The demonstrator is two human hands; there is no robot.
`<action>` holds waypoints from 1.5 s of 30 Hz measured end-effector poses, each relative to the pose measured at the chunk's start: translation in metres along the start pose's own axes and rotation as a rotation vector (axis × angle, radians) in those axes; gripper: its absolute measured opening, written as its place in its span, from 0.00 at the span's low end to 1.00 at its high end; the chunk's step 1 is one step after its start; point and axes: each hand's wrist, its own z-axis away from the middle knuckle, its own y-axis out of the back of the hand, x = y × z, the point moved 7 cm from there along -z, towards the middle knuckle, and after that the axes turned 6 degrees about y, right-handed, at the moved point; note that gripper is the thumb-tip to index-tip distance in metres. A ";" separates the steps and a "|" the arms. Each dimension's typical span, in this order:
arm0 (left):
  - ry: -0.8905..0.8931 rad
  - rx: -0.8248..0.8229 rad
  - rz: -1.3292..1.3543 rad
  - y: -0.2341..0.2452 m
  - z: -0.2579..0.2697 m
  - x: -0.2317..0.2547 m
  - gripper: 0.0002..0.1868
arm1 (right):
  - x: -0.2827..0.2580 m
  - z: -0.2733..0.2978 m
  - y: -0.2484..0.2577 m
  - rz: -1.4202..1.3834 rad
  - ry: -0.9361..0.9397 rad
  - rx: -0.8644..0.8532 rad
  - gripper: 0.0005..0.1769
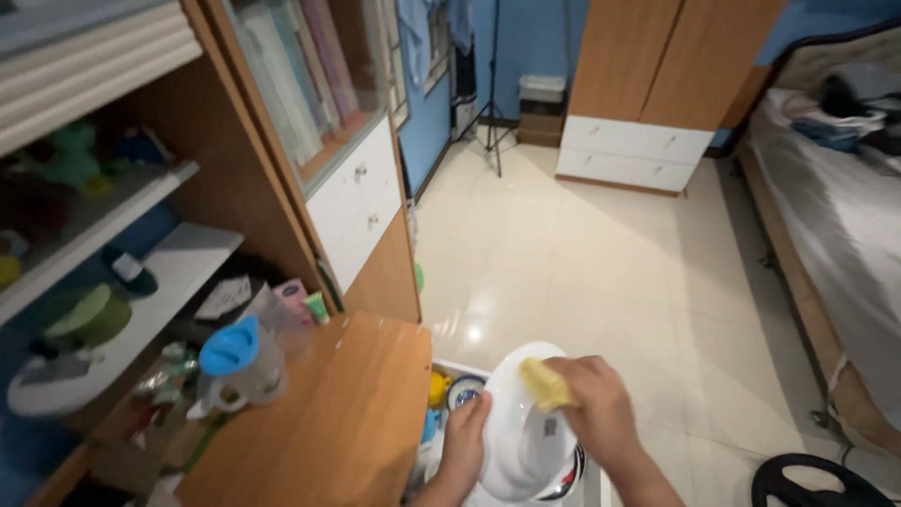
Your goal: The person wipes two white plates with a yellow cloth, cleaning both sides of each plate. The person places the first plate into an open drawer and then wipes the second plate.
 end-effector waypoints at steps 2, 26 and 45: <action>-0.102 0.141 -0.191 0.012 -0.009 -0.009 0.24 | -0.030 0.007 -0.017 0.120 0.354 -0.066 0.25; 0.022 0.391 -0.033 -0.039 0.045 -0.040 0.22 | 0.189 0.051 -0.001 -0.226 -0.274 -0.110 0.25; -0.316 0.485 -0.077 -0.089 0.103 -0.027 0.17 | 0.103 0.015 -0.006 -0.279 0.198 -0.264 0.25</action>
